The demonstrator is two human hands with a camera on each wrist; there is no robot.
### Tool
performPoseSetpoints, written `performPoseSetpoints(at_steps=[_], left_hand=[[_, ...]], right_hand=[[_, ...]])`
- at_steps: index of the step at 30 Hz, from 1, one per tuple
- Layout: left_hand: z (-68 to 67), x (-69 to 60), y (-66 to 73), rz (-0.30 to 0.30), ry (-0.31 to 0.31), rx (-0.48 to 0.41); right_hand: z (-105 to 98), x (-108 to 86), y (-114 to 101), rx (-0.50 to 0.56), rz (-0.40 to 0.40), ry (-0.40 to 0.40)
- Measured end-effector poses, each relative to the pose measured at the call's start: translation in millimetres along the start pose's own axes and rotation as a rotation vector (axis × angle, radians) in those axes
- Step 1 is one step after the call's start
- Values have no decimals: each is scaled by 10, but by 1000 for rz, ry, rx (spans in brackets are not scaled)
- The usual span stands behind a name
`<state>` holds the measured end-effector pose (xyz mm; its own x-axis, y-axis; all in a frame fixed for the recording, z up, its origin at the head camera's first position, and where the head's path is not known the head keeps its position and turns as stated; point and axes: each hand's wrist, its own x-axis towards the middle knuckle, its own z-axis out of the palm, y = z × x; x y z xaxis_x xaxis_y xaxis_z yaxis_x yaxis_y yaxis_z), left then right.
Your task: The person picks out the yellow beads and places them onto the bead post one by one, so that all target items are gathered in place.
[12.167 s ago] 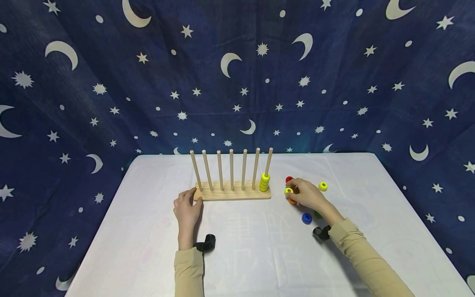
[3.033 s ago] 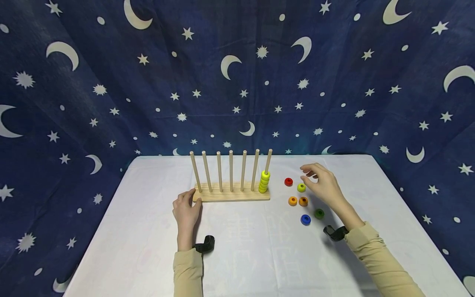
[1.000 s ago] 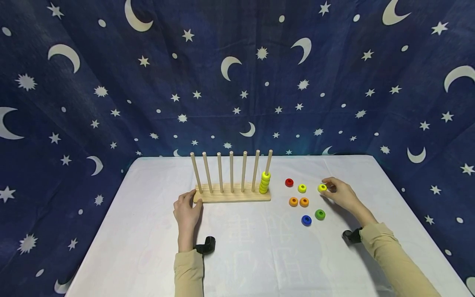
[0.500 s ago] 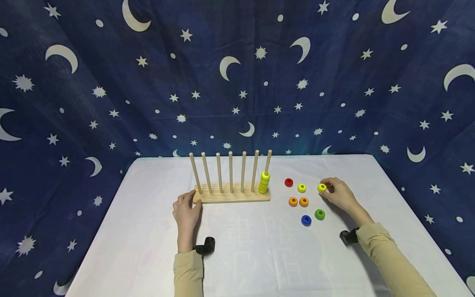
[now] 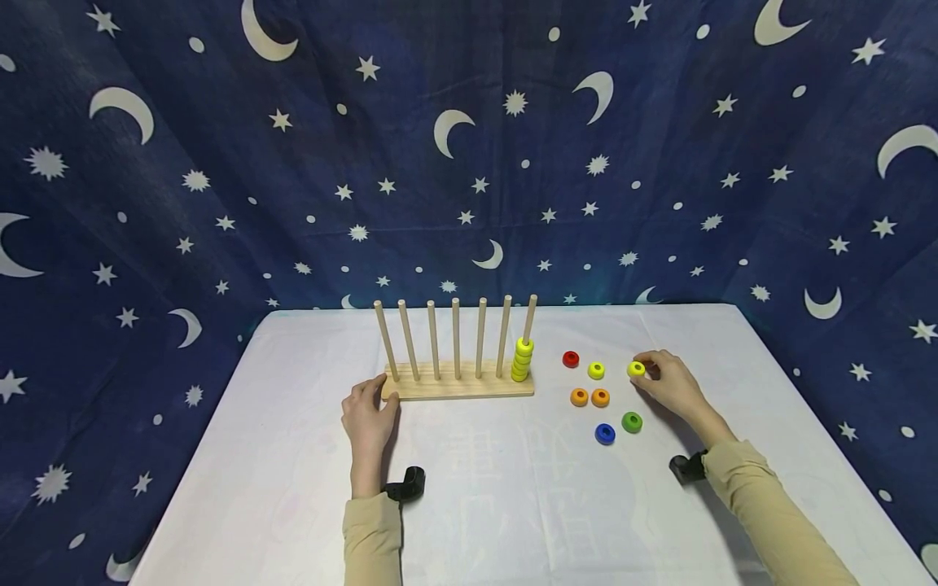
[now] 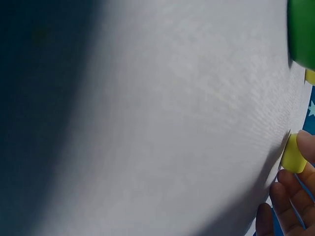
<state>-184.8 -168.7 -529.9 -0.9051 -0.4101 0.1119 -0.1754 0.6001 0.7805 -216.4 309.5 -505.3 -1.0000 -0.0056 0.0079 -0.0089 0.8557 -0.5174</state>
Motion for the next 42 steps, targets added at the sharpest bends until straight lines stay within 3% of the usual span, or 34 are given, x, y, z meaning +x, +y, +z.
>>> performPoseSetpoints(at_steps=[28, 42], left_hand=[[-15, -3, 9, 12, -7, -1], [-12, -3, 3, -1, -9, 3]], right_hand=[[-23, -41, 2, 27, -29, 22], [-68, -73, -30, 46, 47, 7]])
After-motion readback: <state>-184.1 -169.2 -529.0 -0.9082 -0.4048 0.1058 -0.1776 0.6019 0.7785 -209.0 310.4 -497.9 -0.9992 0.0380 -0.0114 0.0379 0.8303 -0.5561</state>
